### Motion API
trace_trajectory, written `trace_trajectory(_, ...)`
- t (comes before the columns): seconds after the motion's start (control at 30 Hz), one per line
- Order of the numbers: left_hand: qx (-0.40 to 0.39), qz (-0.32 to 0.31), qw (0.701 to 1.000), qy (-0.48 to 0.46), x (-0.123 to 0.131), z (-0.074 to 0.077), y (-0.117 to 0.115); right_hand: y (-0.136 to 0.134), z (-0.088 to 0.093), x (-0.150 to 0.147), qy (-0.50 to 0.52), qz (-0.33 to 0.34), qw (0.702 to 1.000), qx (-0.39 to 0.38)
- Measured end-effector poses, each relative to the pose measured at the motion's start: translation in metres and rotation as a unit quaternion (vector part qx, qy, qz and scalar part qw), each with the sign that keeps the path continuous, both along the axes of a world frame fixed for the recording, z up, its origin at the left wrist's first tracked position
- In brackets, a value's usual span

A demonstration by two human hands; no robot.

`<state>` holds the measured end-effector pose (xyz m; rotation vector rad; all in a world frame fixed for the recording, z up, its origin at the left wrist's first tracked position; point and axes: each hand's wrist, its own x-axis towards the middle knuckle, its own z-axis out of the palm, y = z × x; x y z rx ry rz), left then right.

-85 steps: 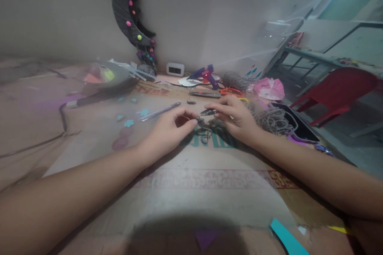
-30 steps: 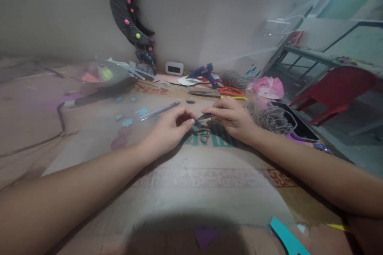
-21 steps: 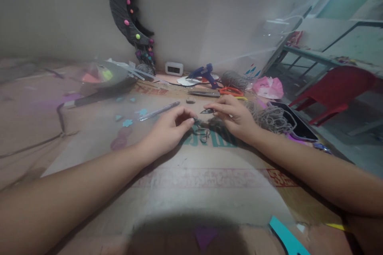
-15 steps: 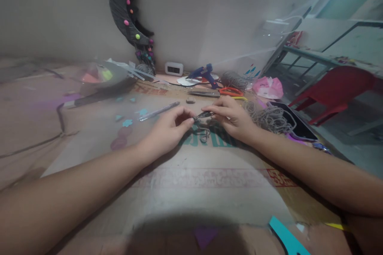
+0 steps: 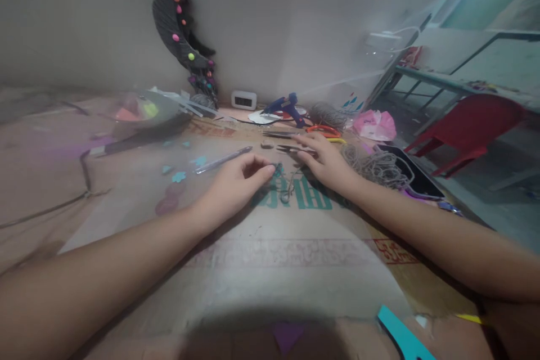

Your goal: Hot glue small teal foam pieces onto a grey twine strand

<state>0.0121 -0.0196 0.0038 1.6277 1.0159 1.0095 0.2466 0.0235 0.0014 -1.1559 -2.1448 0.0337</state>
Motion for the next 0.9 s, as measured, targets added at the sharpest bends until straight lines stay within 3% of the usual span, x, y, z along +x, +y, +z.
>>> trace_trajectory(0.1, -0.043, 0.001, 0.998, -0.037, 0.001, 0.004, -0.001, -0.01, 0.012, -0.007, 0.051, 0.008, 0.999, -0.011)
trace_trajectory(0.2, -0.089, -0.003, 0.993, -0.078, 0.001, 0.006, -0.002, -0.027, 0.025, -0.019, 0.078, 0.019, 0.993, -0.09)
trace_trajectory(0.37, -0.095, -0.023, 0.99, -0.097, 0.0, 0.004, -0.001, -0.043, 0.025, -0.035, 0.093, 0.031, 0.98, -0.175)
trace_trajectory(0.6, -0.034, -0.059, 0.995, -0.076, 0.0, -0.005, 0.003, -0.043, 0.02, -0.037, 0.139, 0.03, 0.969, -0.202)
trace_trajectory(0.9, -0.002, 0.0, 1.0, 0.013, -0.001, 0.002, -0.001, -0.048, 0.024, -0.037, 0.12, 0.037, 0.974, -0.189)
